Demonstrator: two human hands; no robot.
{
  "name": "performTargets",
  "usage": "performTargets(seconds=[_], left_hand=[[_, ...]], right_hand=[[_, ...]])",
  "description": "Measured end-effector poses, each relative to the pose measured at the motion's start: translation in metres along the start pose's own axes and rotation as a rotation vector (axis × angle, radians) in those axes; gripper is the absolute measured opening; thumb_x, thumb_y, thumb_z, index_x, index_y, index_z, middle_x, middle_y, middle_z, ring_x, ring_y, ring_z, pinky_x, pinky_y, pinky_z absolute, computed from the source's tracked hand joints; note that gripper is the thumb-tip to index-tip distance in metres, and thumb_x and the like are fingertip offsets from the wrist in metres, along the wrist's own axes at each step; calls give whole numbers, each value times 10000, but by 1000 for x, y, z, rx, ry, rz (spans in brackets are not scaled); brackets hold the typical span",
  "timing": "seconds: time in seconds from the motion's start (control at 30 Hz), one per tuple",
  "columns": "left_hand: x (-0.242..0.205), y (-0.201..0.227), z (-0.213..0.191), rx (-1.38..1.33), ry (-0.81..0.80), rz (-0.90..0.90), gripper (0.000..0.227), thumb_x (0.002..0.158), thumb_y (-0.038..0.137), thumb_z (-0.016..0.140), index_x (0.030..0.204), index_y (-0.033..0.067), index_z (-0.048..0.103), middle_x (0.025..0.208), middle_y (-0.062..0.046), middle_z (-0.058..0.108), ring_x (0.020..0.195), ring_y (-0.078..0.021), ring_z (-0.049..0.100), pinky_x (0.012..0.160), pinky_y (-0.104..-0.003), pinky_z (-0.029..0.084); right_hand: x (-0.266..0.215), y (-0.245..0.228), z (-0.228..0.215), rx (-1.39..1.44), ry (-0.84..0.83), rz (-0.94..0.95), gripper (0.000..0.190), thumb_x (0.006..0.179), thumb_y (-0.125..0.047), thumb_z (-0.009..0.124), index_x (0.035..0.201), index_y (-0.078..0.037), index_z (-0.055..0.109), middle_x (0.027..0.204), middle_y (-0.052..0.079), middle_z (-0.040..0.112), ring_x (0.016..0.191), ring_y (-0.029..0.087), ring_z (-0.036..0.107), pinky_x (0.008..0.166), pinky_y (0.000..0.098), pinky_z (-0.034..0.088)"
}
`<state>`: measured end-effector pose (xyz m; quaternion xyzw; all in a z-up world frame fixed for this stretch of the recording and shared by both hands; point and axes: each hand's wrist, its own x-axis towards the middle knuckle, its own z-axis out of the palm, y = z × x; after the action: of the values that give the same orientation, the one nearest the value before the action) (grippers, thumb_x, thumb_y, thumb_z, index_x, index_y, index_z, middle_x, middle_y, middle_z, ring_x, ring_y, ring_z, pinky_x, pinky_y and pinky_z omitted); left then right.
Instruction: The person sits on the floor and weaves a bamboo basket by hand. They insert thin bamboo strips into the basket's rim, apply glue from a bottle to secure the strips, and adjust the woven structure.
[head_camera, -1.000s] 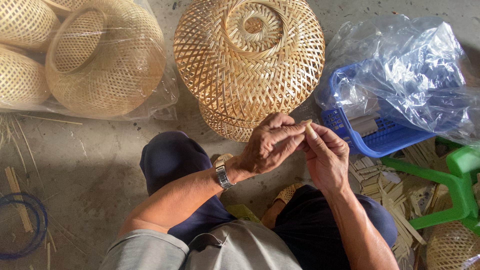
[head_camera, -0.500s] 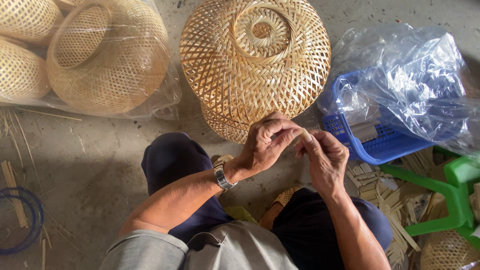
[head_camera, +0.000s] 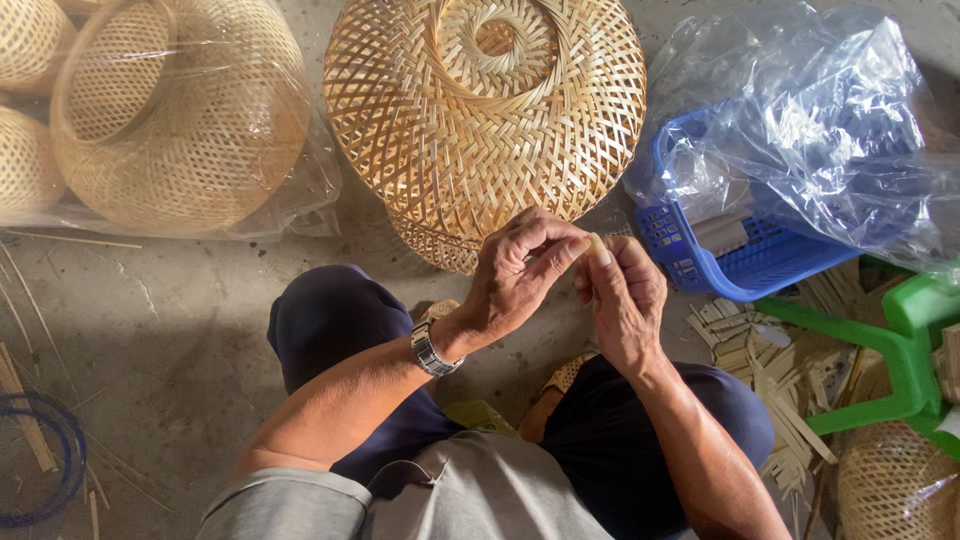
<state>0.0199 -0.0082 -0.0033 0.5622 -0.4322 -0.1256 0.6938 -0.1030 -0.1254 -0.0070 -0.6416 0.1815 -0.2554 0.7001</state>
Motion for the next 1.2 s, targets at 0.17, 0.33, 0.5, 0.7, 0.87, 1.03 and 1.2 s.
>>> performTargets(seconds=[0.17,0.33,0.5,0.7,0.87,1.03,1.2], left_hand=[[-3,-3,1,-59,-17,23,104,1092,147,635,1150,68,671,1023,-19,650,871,-89,631,773,-232,563],[-5,1,8,41,51,160,86,1106,126,599,1140,51,623,1022,-40,630,917,-128,625,825,-282,555],[-1,-3,6,76,88,101,66,1089,124,616,1089,59,624,970,-33,625,874,-116,629,775,-275,557],[-1,-4,6,52,77,120,59,1094,114,608,1104,56,608,983,-44,611,864,-125,610,766,-279,552],[-5,1,13,76,92,153,81,1105,118,583,1105,38,588,984,-53,595,865,-131,600,757,-283,542],[-2,-7,11,25,89,77,82,1106,123,575,1067,53,591,950,-41,577,805,-114,585,723,-267,537],[1,-5,4,139,90,223,84,1093,128,610,1075,46,603,947,-39,585,821,-114,586,724,-276,534]], right_hand=[[-3,2,0,-173,-12,-76,256,1120,-248,550,1005,-25,604,814,8,606,715,57,530,632,231,459],[-5,4,9,-388,13,-314,212,1147,-158,526,1013,-7,589,825,20,574,695,69,512,623,232,442],[-2,-17,17,-537,4,-475,85,1102,-41,556,1063,23,597,899,78,634,706,112,596,611,261,497],[0,-24,17,-751,38,-610,35,1086,14,563,1089,38,589,905,121,624,725,156,628,617,289,503],[1,-16,13,-747,63,-528,90,1097,5,536,1028,22,591,830,96,602,654,155,587,578,294,470],[2,-15,9,-583,-19,-474,101,1111,-67,517,1056,8,555,930,83,622,760,128,639,644,261,543],[5,-13,-3,-182,-91,-203,181,1091,-169,571,1106,4,623,949,67,689,818,119,663,702,265,581]])
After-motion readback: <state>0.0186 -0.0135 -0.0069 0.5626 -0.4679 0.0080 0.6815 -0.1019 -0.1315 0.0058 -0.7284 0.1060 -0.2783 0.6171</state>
